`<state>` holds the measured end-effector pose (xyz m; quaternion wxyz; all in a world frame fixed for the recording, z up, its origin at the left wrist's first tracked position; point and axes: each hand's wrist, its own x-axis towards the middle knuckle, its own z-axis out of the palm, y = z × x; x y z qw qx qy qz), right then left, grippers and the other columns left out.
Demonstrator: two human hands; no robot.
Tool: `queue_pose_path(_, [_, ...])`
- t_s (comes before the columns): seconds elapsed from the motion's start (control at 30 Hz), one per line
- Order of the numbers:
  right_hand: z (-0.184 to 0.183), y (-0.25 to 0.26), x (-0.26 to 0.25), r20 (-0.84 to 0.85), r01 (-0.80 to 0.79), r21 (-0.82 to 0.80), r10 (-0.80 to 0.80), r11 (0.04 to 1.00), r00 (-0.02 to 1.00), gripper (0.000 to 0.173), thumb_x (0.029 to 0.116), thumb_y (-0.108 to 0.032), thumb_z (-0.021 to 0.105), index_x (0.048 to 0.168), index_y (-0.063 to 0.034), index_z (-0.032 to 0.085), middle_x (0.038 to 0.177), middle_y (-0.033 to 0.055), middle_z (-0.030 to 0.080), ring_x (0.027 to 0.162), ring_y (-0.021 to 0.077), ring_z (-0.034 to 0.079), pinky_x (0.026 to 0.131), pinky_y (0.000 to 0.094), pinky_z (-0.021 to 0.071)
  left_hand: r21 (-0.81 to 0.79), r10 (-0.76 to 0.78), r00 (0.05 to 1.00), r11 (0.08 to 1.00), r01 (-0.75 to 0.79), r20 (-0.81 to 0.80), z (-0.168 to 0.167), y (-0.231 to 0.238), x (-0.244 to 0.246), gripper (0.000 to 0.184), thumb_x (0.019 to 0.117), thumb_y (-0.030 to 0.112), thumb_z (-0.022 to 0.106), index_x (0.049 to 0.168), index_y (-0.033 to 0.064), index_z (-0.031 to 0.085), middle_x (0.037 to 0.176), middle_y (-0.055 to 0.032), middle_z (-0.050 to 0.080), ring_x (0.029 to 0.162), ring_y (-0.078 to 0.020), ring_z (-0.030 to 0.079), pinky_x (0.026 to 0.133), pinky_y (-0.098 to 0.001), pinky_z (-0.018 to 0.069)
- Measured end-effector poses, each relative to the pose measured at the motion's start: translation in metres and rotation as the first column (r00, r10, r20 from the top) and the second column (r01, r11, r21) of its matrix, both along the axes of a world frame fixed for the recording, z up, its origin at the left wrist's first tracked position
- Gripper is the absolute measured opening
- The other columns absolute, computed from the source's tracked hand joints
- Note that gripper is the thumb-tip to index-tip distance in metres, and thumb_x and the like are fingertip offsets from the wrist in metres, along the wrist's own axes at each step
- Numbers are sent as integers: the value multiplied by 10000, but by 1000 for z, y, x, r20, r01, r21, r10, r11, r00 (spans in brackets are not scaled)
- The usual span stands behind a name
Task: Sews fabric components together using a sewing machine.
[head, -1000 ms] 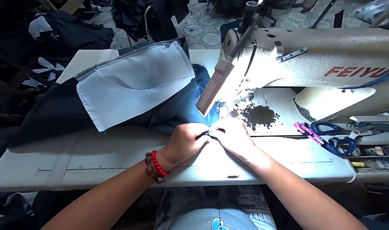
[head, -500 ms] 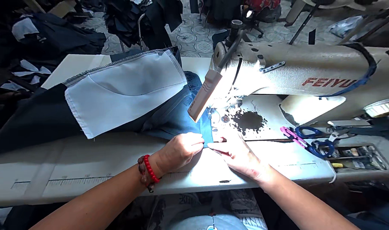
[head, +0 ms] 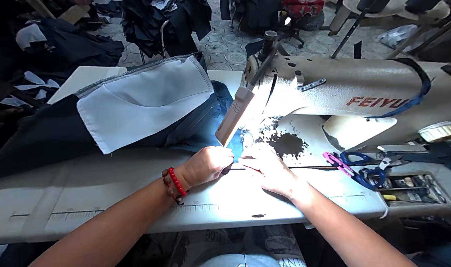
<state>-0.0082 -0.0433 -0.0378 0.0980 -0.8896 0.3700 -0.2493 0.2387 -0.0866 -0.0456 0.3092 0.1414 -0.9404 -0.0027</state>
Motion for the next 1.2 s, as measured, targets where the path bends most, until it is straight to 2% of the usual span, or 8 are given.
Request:
queue_pose_path(0.2, [-4, 3, -5, -106, -47, -204, 26, 978, 994, 312, 972, -132, 516, 1113, -80, 790, 1177, 91, 759, 1149, 295, 690, 1009, 479, 502, -4, -12, 1000, 1000, 12, 1, -3, -6, 2, 234, 917, 10, 516, 882, -3, 747, 956, -147, 773, 949, -278, 757, 823, -379, 604])
queue_pose_path(0.37, [-5, 1, -2, -186, -69, -324, 8, 943, 983, 265, 920, -86, 548, 1065, -40, 764, 1093, 130, 762, 1042, 311, 713, 954, 460, 525, -6, -17, 1000, 1000, 17, -11, -3, -11, 2, 240, 923, 27, 517, 864, -5, 748, 936, -151, 772, 922, -277, 758, 813, -377, 602])
queue_pose_path(0.5, [-1, -7, 3, -205, -56, -300, -8, 952, 979, 205, 910, -56, 543, 998, -51, 729, 1056, 134, 731, 995, 309, 679, 892, 460, 492, 28, 5, 1000, 1000, -4, -27, -9, -28, 1, 218, 893, 6, 548, 864, -25, 762, 908, -169, 773, 903, -302, 768, 794, -418, 614])
queue_pose_path(0.67, [4, -8, 9, -266, 22, -247, -90, 969, 960, 161, 909, -45, 564, 930, -71, 721, 1120, 123, 731, 1073, 300, 676, 875, 468, 495, 75, 12, 999, 997, -9, -30, -13, -42, 2, 195, 867, 12, 569, 822, -28, 754, 903, -165, 768, 931, -301, 762, 846, -423, 606])
queue_pose_path(0.77, [4, -6, 9, -277, 50, -209, -108, 977, 955, 175, 905, -44, 572, 960, -68, 737, 1181, 124, 723, 1129, 313, 663, 911, 495, 489, 108, 27, 999, 994, -24, -26, -8, -41, 1, 169, 849, -5, 589, 810, -35, 751, 891, -166, 765, 929, -302, 760, 868, -422, 601])
queue_pose_path(0.87, [2, 2, 5, -228, 86, -209, -134, 974, 964, 215, 969, -85, 527, 1030, -70, 732, 1191, 109, 713, 1160, 309, 647, 1004, 498, 470, 132, 39, 999, 991, -35, -25, -3, -42, 2, 160, 828, -17, 601, 809, -42, 758, 918, -182, 765, 972, -327, 752, 920, -435, 583])
queue_pose_path(1.07, [16, 37, -28, 6, 221, -348, -234, 911, 972, 221, 971, -136, 564, 968, -54, 769, 1015, 107, 760, 1047, 278, 694, 979, 435, 510, 174, 37, 996, 984, -23, -78, 4, -41, 0, 153, 828, -16, 597, 804, -36, 747, 920, -177, 760, 973, -317, 746, 929, -410, 578])
queue_pose_path(1.2, [44, 51, -66, 82, 364, -405, -363, 839, 928, 216, 978, -94, 563, 956, 6, 753, 1039, 151, 759, 1059, 288, 695, 1005, 413, 503, 153, 53, 994, 988, -37, -101, 0, -44, -3, 148, 838, -1, 605, 826, -36, 749, 943, -182, 759, 978, -310, 747, 931, -404, 580])
